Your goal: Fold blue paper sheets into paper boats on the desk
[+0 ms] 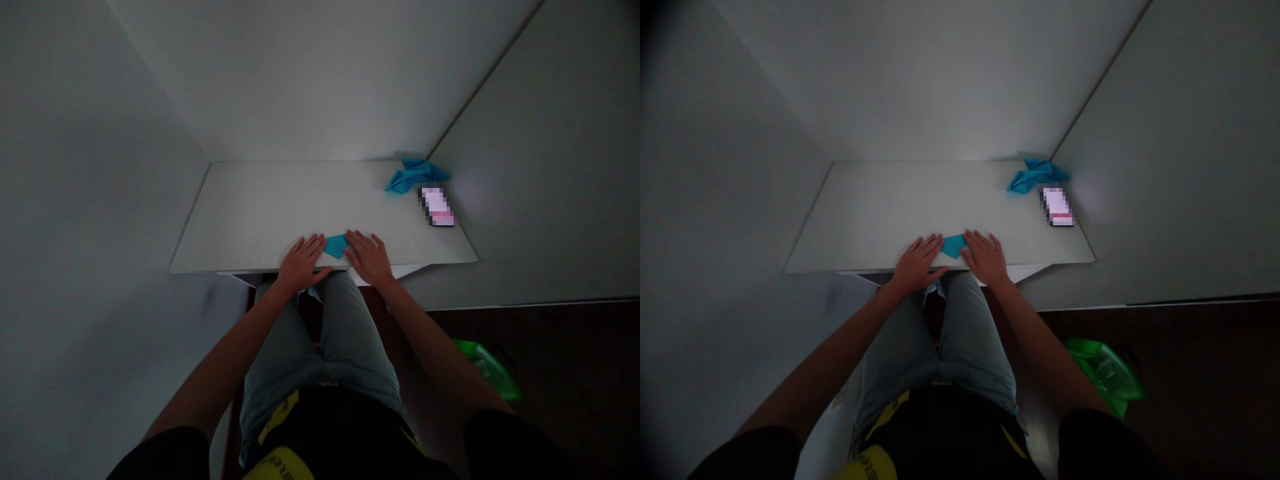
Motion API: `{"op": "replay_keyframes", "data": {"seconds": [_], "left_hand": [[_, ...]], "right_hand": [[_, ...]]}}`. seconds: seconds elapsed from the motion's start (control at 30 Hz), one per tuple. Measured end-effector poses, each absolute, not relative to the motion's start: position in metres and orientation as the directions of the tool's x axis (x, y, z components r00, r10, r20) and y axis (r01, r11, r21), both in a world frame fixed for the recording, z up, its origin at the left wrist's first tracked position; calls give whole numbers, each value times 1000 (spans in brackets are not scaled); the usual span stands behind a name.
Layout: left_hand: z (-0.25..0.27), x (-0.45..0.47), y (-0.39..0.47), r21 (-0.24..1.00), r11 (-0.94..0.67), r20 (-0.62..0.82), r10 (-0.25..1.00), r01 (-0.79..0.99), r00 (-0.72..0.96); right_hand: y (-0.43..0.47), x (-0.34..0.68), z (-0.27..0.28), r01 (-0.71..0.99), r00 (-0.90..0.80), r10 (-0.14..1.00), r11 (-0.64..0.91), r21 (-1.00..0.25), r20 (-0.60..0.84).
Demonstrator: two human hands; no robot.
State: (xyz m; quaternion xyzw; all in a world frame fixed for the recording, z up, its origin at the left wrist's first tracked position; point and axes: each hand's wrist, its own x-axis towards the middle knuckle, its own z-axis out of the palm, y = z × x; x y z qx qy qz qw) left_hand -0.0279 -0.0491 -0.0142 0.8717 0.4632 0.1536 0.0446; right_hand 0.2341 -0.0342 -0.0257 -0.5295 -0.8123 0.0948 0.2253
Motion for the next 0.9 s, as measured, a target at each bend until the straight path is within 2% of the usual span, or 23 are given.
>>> {"op": "replay_keyframes", "data": {"seconds": [0.1,0.2,0.27,0.37,0.47,0.57,0.63,0.73,0.9], "left_hand": [[-21,-24,-61,257,-556,259,828,791,498],[-24,-22,-73,358,-549,302,833,755,463],[-22,-22,-72,476,-510,336,858,716,388],[-15,-23,-45,712,-348,335,932,610,140],[-9,-19,-4,896,-165,210,975,413,-66],[-14,-10,23,964,-50,94,983,260,-158],[-20,-4,27,969,-51,100,976,242,-195],[-27,-1,24,964,-105,148,975,244,-164],[-27,-5,21,979,-159,173,979,128,-108]], "right_hand": [[-24,257,-25,790,-232,942,329,-518,244],[-15,266,-23,657,-93,967,239,-715,237],[-8,266,-23,535,3,977,178,-826,213],[5,257,-25,348,44,986,133,-928,158],[19,239,-30,231,-57,987,161,-959,152],[31,218,-33,191,-168,975,180,-965,148],[37,207,-34,174,-206,967,185,-967,148],[44,198,-37,129,-205,964,197,-972,168],[49,195,-41,36,-68,982,179,-983,176]]}}
